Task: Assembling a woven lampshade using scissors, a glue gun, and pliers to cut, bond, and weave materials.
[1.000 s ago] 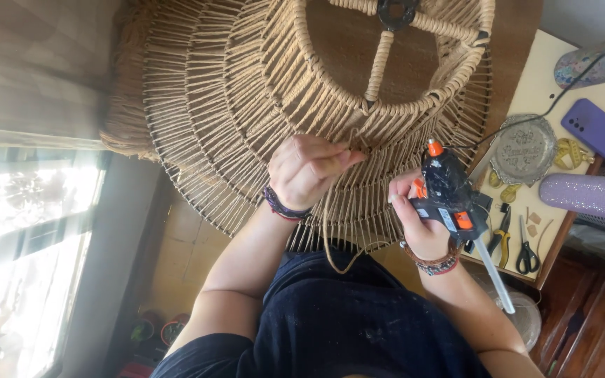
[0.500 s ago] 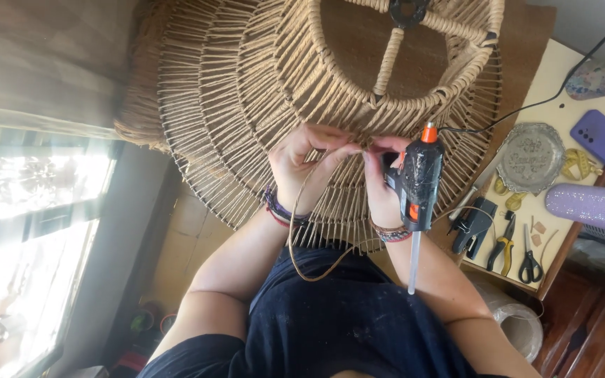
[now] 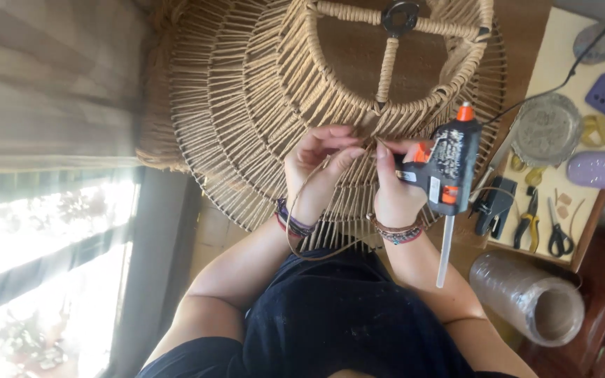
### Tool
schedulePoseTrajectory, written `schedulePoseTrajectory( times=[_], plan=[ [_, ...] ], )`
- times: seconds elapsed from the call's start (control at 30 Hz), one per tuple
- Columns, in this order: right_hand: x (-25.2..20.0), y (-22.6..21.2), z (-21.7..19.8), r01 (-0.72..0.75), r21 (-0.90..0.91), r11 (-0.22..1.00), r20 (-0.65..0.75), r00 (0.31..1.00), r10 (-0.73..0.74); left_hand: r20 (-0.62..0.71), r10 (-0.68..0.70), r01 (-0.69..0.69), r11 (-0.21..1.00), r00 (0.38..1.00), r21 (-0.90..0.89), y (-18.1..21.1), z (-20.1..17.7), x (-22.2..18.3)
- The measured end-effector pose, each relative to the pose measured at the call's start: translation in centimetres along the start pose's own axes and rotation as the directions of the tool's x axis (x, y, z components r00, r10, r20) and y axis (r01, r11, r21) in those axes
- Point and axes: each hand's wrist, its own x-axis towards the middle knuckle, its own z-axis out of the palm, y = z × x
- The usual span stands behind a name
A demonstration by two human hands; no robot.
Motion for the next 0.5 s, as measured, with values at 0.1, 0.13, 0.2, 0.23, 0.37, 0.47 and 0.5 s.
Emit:
schedulePoseTrajectory(
  times=[0.1,0.13,0.2,0.23,0.37,0.47,0.5],
  plan=[
    [-0.8,-0.5,1.4,-0.104,0.281,0.954,-0.128,0.981,0.144,0.079,0.031,-0.036,0.997,0.996,0.062,1.6,-0.2,-0.1],
    [-1.1,-0.2,1.4,-0.101,0.275,0.956,-0.145,0.979,0.145,0.096,0.026,-0.031,0.998,0.995,0.061,2.0,-0.3,-0.1],
    [-1.7,0.6,1.2,-0.178,0.349,0.92,-0.146,0.959,0.241,0.154,0.041,-0.061,0.99,0.987,0.124,2.6,-0.4,-0.2],
    [-1.6,0.5,1.2,-0.178,0.344,0.922,-0.16,0.957,0.244,0.166,0.033,-0.054,0.991,0.986,0.123,2.4,-0.4,-0.2],
    [-1.0,0.8,0.5,-0.159,0.383,0.91,-0.089,0.974,0.208,0.257,0.015,-0.036,0.996,0.966,0.079,2.2,-0.5,0.7],
    [-1.4,0.4,-1.3,-0.125,0.396,0.91,-0.033,0.988,0.15,0.315,0.034,-0.069,0.992,0.949,0.103,2.7,-0.9,1.3],
    [-1.5,0.2,-2.1,-0.078,0.419,0.905,-0.003,0.996,0.087,0.334,0.041,-0.081,0.991,0.942,0.108,2.9,-0.9,1.6]
  ],
)
